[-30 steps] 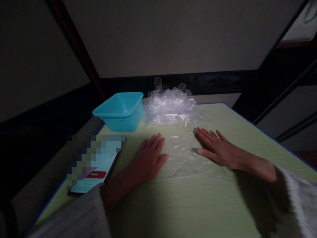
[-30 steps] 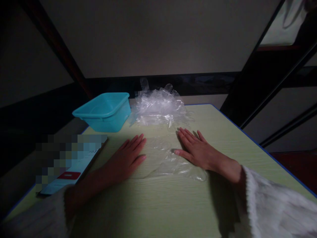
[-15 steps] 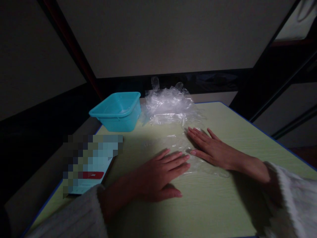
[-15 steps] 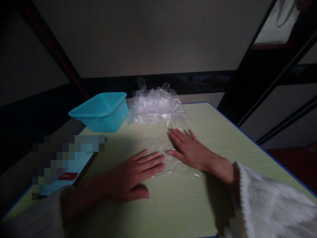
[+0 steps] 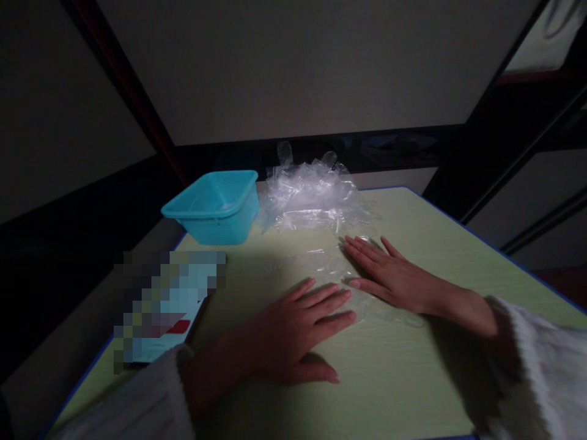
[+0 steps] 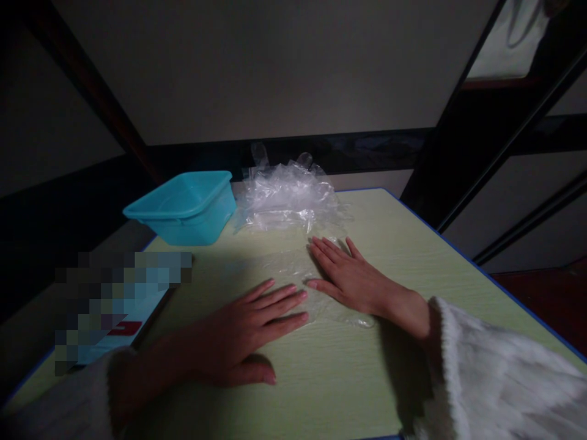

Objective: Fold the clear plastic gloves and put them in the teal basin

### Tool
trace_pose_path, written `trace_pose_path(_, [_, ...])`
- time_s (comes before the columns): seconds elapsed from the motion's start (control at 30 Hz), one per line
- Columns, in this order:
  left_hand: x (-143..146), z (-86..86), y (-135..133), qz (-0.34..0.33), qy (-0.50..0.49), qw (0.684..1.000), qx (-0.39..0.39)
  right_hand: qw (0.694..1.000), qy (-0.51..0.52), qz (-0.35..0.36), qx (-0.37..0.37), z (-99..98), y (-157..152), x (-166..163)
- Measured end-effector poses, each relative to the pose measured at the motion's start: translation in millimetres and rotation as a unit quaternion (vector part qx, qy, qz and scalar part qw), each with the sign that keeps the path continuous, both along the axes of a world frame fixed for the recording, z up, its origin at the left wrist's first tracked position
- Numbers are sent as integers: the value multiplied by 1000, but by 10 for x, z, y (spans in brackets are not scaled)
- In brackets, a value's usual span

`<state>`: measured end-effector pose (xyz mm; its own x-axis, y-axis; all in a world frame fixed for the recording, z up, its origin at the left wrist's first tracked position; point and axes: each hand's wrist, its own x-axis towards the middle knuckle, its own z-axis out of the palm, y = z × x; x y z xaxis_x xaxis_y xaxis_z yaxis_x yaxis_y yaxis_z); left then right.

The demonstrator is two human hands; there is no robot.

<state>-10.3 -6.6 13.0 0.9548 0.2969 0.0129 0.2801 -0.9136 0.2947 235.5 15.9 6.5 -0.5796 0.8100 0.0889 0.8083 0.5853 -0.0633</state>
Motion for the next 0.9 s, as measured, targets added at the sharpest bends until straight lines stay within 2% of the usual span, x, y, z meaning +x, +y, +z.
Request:
trace_pose_path(0.5, [-6, -11, -21, 4, -16, 1000, 20, 1000, -10, 6, 6, -46, 16, 16])
trace_pose_path(0.9, [33, 12, -25, 0, -5, 1000, 2, 1000, -18, 20, -4, -33, 9, 4])
